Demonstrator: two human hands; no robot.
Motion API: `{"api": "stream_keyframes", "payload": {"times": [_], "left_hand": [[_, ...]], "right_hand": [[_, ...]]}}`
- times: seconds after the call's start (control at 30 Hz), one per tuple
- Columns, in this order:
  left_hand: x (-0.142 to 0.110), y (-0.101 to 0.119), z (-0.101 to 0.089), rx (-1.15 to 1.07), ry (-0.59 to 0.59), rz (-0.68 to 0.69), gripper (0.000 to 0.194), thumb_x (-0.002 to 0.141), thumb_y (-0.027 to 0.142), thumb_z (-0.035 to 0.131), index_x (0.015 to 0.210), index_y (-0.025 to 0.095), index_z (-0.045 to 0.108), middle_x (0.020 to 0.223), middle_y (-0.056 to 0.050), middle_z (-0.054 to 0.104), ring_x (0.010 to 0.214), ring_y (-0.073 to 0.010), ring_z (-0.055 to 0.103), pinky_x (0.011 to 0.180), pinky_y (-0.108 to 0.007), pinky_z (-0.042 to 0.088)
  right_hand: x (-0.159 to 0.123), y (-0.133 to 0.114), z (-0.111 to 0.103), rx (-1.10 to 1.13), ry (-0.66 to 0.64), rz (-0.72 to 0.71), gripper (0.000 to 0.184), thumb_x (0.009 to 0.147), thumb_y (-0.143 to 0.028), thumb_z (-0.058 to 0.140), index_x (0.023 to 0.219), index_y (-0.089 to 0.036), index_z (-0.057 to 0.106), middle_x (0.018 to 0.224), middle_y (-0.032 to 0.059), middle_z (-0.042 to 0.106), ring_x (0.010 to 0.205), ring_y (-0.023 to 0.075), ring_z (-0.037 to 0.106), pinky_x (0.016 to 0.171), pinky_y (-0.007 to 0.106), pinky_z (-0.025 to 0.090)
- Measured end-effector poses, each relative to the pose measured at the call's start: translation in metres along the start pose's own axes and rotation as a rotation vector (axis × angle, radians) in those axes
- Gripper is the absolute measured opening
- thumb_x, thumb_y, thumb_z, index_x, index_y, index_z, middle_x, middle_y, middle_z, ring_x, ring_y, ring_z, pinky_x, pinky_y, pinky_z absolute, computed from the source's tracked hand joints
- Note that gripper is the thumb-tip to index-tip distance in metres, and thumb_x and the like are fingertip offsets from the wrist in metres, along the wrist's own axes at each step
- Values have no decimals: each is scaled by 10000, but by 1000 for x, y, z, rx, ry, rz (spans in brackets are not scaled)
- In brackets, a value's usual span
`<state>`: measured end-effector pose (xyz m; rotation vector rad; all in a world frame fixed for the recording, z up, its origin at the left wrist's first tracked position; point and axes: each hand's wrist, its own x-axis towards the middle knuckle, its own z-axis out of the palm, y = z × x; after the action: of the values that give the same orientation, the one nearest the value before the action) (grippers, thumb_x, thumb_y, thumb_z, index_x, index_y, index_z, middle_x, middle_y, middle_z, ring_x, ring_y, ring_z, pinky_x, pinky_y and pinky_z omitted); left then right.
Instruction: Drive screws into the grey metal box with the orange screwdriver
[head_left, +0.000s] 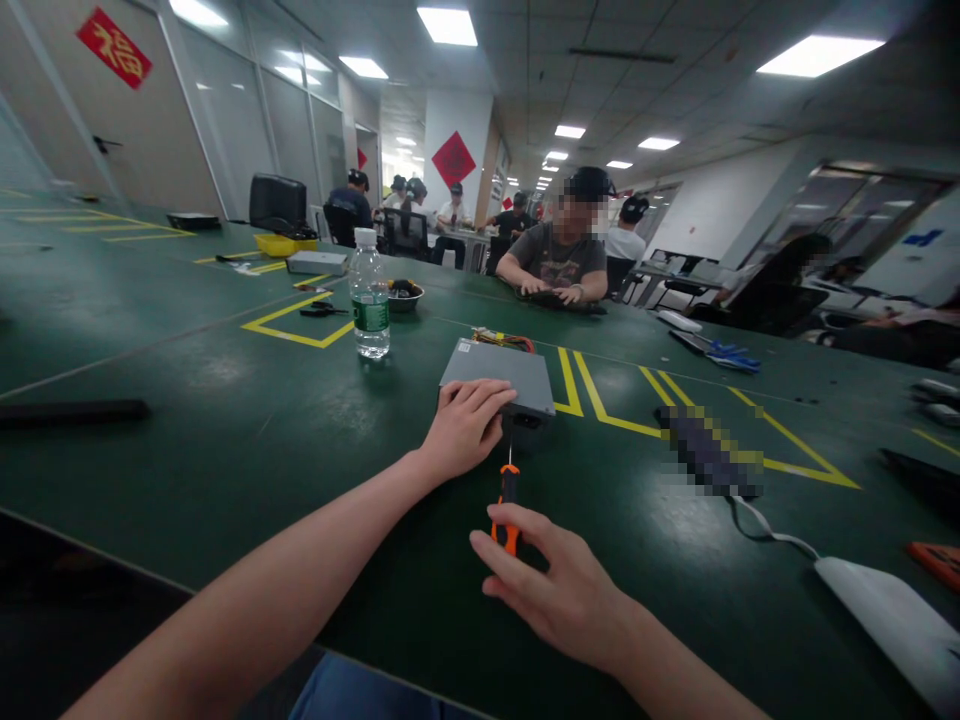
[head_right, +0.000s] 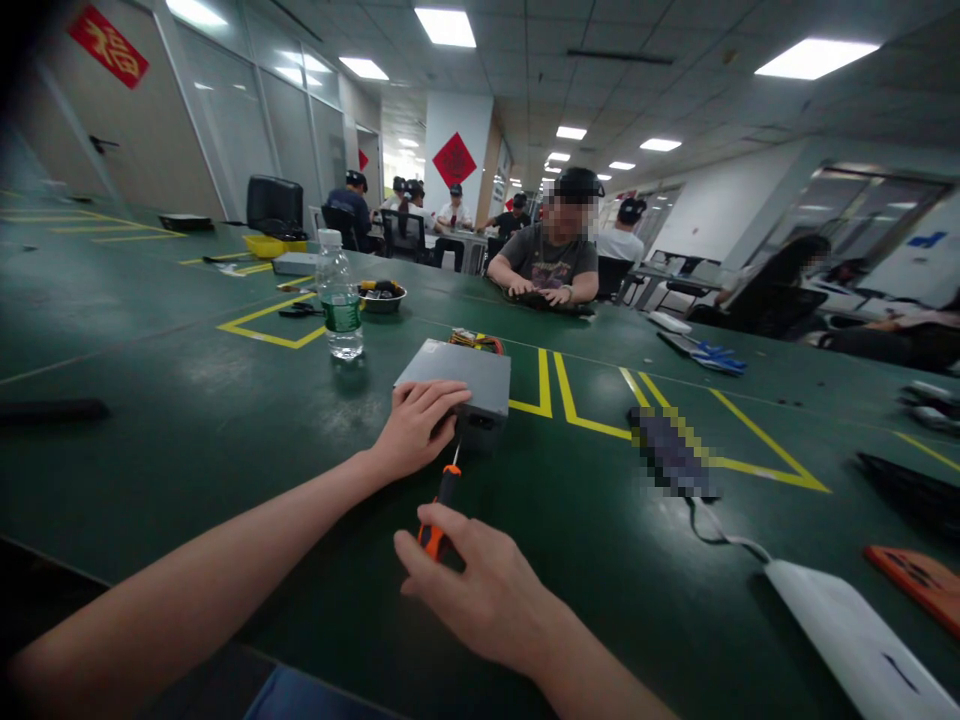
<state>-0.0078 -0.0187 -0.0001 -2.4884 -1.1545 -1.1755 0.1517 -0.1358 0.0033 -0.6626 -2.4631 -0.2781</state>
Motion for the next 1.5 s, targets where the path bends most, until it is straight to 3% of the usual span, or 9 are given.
{"api": "stream_keyframes", "payload": {"times": [0.1, 0.27, 0.37, 0.6, 0.77, 0.9, 1.1, 1.33, 1.5], "left_hand": [[0, 1, 0, 16, 18, -13, 291, 851, 220, 471, 1138, 243, 515, 1260, -6, 543, 1208, -191, 409, 980, -370, 235], [1, 0, 2, 20, 9, -21, 249, 882, 246, 450, 1123, 254, 516, 1238, -6, 554, 1171, -179, 437, 953, -365, 258], [1, 0, 2, 22, 3, -28, 243, 881, 248, 453, 1116, 255, 518, 1232, -11, 554, 1163, -185, 440, 950, -374, 258], [2, 1, 3, 11, 5, -38, 237, 869, 243, 466, 1099, 252, 524, 1216, -13, 561, 1152, -194, 440, 942, -380, 257], [2, 0, 3, 16, 7, -36, 234, 870, 245, 466, 1097, 254, 522, 1214, -8, 559, 1148, -191, 442, 937, -378, 259], [2, 0, 3, 21, 14, -37, 230, 869, 242, 464, 1089, 254, 530, 1211, -14, 561, 1137, -193, 449, 936, -380, 260], [2, 0, 4, 20, 15, -35, 235, 865, 236, 471, 1092, 257, 530, 1206, -13, 564, 1135, -196, 451, 931, -381, 265], [2, 0, 2, 16, 16, -28, 225, 871, 238, 469, 1089, 254, 523, 1210, -8, 563, 1139, -188, 450, 926, -377, 263], [2, 0, 1, 15, 12, -25, 232, 875, 237, 460, 1098, 253, 521, 1215, -9, 561, 1147, -189, 446, 922, -376, 271]], "right_hand": [[4, -2, -1, -17, 0, -24, 303, 886, -169, 387, 1155, -159, 526, 1079, 160, 580, 899, 191, 615, 679, 281, 529], [6, -1, 0, -45, 109, -8, 121, 870, -247, 506, 971, -184, 521, 1034, 152, 629, 712, 150, 623, 570, 258, 499], [6, 0, 2, -6, 83, 5, 109, 852, -270, 538, 918, -186, 517, 1014, 144, 641, 660, 151, 617, 572, 272, 502], [5, -2, 0, 35, -76, 57, 328, 885, -250, 417, 1185, -157, 511, 1089, 169, 552, 889, 216, 607, 686, 312, 530], [3, 4, 1, -20, 56, 16, 265, 856, -315, 522, 1072, -162, 527, 1105, 186, 584, 817, 205, 628, 639, 312, 522], [-1, 7, 7, 25, 117, 57, 242, 816, -356, 586, 987, -206, 501, 1059, 141, 618, 872, 209, 631, 686, 327, 525], [0, 6, 1, 45, 14, 36, 342, 848, -289, 473, 1162, -157, 504, 1114, 175, 566, 992, 244, 584, 767, 359, 516], [0, 7, 6, 41, 110, 48, 345, 823, -344, 576, 1107, -174, 481, 1102, 183, 591, 912, 230, 626, 715, 340, 527], [-3, 9, 5, 178, 51, 90, 411, 823, -353, 556, 1159, -182, 393, 1143, 170, 564, 1033, 240, 581, 814, 383, 509]]}}
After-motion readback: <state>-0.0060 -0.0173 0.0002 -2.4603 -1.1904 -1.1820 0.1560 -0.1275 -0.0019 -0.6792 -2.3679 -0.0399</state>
